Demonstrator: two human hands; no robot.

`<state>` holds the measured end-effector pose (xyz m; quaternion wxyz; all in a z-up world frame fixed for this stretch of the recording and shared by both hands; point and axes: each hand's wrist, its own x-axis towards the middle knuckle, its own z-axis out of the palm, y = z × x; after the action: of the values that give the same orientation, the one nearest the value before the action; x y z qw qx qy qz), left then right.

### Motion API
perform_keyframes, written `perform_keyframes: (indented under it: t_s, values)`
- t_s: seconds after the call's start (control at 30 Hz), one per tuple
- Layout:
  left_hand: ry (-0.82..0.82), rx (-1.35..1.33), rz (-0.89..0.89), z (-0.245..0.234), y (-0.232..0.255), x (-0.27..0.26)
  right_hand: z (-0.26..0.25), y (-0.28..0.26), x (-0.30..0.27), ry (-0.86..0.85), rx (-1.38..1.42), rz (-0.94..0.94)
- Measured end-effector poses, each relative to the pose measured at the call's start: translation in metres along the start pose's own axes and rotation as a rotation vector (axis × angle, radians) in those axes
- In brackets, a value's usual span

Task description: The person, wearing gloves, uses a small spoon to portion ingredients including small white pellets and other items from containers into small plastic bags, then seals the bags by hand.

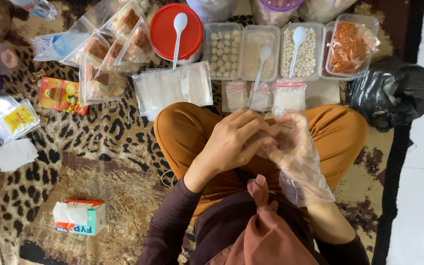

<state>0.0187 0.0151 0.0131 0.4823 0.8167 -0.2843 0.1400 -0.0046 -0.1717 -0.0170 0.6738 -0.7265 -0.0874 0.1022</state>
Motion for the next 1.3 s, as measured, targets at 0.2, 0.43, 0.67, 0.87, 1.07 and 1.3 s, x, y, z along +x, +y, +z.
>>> perform_keyframes:
  t_s: [0.2, 0.43, 0.67, 0.87, 1.07, 1.3]
  values:
    - [-0.105, 0.075, 0.001, 0.021, -0.014, -0.010, 0.003, -0.005, 0.001, -0.004, 0.026, 0.037]
    - [-0.138, 0.212, 0.174, 0.038, -0.030, -0.018, -0.005, 0.029, -0.001, -0.011, 0.048, 0.069]
    - [0.142, -0.381, -0.272, 0.039, -0.037, -0.016, 0.000, -0.016, 0.003, 0.163, 0.334, 0.172]
    - [0.272, -1.135, -0.702, 0.066, -0.028, -0.024, -0.009, -0.027, -0.006, 0.182, 0.379, -0.050]
    - [0.264, -1.069, -0.656, 0.070, -0.027, -0.023, -0.014, -0.031, 0.005, 0.164, 0.202, -0.058]
    - [0.129, -0.459, -0.423, 0.048, -0.042, -0.010, -0.026, -0.028, 0.029, 0.034, -0.376, -0.011]
